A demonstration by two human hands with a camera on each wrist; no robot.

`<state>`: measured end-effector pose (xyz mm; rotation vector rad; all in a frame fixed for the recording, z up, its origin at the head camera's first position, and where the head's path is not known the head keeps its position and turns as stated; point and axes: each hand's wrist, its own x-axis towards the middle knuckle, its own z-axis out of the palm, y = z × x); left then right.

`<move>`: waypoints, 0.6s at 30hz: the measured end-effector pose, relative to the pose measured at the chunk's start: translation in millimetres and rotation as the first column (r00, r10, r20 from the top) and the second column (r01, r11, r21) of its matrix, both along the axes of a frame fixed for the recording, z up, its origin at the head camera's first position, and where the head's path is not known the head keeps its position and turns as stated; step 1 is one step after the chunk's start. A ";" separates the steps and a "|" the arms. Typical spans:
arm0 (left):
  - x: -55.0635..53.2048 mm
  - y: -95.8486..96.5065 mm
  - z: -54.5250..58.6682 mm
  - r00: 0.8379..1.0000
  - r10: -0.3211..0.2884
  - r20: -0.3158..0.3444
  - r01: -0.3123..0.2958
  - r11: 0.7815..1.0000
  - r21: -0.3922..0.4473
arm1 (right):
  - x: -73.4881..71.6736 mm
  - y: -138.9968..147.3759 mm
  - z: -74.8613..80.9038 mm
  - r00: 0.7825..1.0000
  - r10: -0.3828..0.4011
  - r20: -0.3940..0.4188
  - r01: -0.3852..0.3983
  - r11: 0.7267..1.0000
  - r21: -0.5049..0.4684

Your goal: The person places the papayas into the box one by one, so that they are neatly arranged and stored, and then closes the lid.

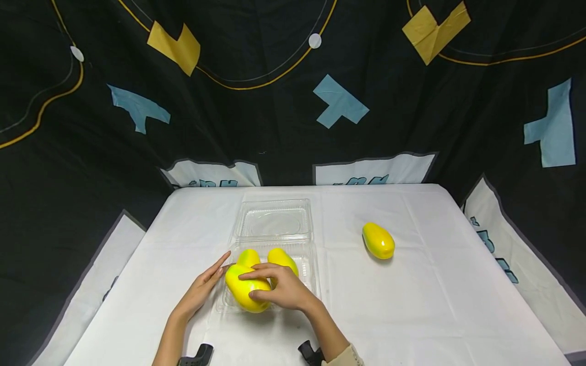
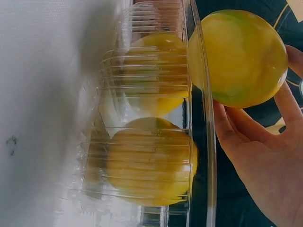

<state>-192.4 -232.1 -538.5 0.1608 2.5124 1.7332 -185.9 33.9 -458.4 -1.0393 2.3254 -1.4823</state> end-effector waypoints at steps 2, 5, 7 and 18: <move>0.0 0.0 0.2 1.000 0.001 -0.001 -0.001 1.000 -0.002 | -0.7 1.0 0.2 1.000 -0.001 0.006 0.001 1.000 0.002; 0.2 0.2 0.1 1.000 0.004 -0.002 -0.004 1.000 -0.001 | -1.6 3.0 0.7 1.000 -0.004 0.004 0.004 1.000 0.003; 0.3 0.2 0.0 1.000 0.002 -0.006 -0.002 1.000 0.005 | -2.3 4.8 1.3 1.000 -0.010 0.006 0.010 1.000 0.001; -0.6 -0.7 0.7 1.000 -0.017 -0.007 0.017 1.000 0.026 | -1.7 11.8 11.6 0.997 -0.058 0.046 0.060 0.998 -0.036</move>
